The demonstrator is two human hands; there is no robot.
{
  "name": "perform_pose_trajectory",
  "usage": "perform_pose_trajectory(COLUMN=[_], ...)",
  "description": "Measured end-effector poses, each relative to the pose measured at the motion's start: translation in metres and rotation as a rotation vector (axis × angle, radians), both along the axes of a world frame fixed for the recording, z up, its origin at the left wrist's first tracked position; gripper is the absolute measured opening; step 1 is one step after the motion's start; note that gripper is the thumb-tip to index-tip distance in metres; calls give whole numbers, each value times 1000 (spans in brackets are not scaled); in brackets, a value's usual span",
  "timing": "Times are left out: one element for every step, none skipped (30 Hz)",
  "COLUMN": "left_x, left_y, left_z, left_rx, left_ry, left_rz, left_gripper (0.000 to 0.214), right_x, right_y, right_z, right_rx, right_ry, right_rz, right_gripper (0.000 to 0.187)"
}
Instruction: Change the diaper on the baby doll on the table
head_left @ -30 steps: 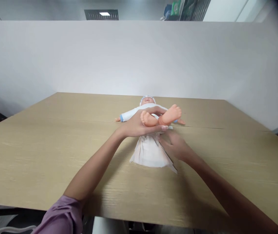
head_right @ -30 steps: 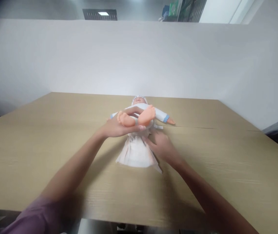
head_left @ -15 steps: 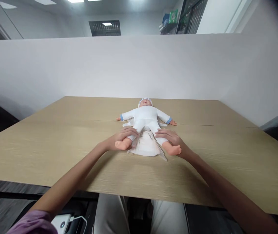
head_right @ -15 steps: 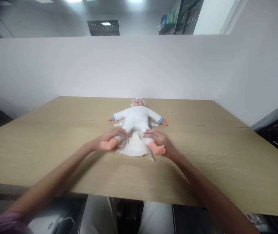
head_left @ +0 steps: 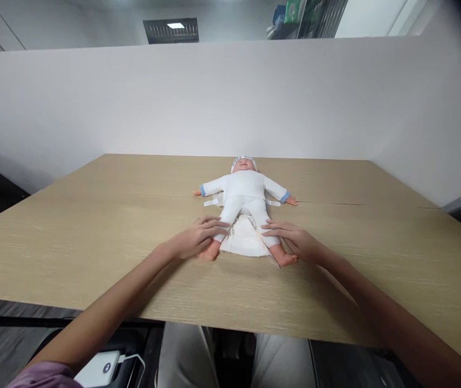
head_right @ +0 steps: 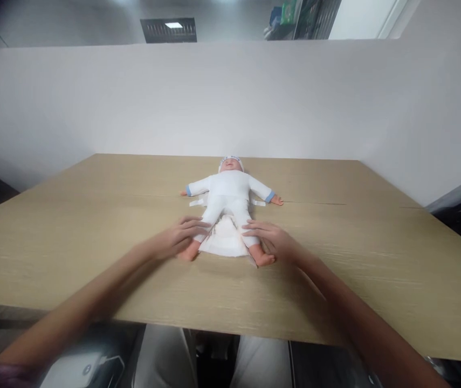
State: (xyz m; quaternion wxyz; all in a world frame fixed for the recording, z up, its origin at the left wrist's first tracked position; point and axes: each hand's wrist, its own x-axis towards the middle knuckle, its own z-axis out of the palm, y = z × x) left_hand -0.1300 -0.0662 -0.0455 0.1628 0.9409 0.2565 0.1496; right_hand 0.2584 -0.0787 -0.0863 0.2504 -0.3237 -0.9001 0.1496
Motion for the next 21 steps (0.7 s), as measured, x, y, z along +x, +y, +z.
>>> perform_pose_trajectory(left_x=[4, 9, 14, 20, 26, 31, 35, 39, 42, 43, 44, 44, 44, 43, 43, 43, 44, 45, 47, 50, 54], left_y=[-4, -8, -12, -16, -19, -22, -25, -26, -27, -28, -28, -26, -24, -21, -17, -11, -3, 5, 16, 28, 41], left_z=[3, 5, 6, 5, 2, -1, -4, -8, -11, -12, -13, -12, -9, -6, -2, 2, 6, 10, 14, 17, 20], left_rx=[0, 8, 24, 49, 80, 114, 147, 177, 200, 211, 207, 188, 156, 113, 65, 19, -22, -53, -71, -84, -103], left_ry=[12, 23, 37, 49, 60, 74, 88, 101, 111, 116, 111, 92, 62, 22, -28, -86, -150, -218, -285, -347, -404], left_rz=[28, 60, 92, 125, 157, 185, 215, 247, 276, 299, 316, 331, 343, 354, 366, 377, 381, 380, 378, 375, 374], left_gripper=[42, 43, 51, 63, 75, 81, 79, 70, 58, 46, 36, 29, 25, 25, 26, 28, 30, 31, 32, 31, 31], right_x=[-3, -8, -14, -22, -31, -40, -48, -55, -60, -63, -65, -65, -63, -61, -59, -57, -56, -56, -56, -58, -60], right_y=[-3, -7, -13, -20, -28, -35, -42, -47, -50, -51, -50, -46, -41, -35, -27, -19, -10, 0, 11, 22, 34], right_z=[5, 11, 15, 19, 22, 22, 21, 19, 17, 14, 12, 11, 11, 12, 14, 17, 20, 24, 28, 31, 34], right_rx=[-4, 9, 34, 71, 110, 143, 173, 195, 211, 222, 225, 219, 204, 183, 160, 142, 133, 137, 150, 160, 156], right_ry=[-14, -45, -91, -145, -193, -231, -258, -277, -290, -293, -289, -277, -257, -230, -192, -139, -72, 7, 92, 172, 237], right_rz=[-14, -42, -75, -111, -143, -172, -202, -231, -261, -290, -316, -338, -355, -369, -377, -377, -370, -362, -355, -353, -360], right_gripper=[43, 43, 42, 44, 52, 62, 68, 69, 63, 54, 46, 41, 37, 35, 33, 31, 30, 30, 30, 30, 31])
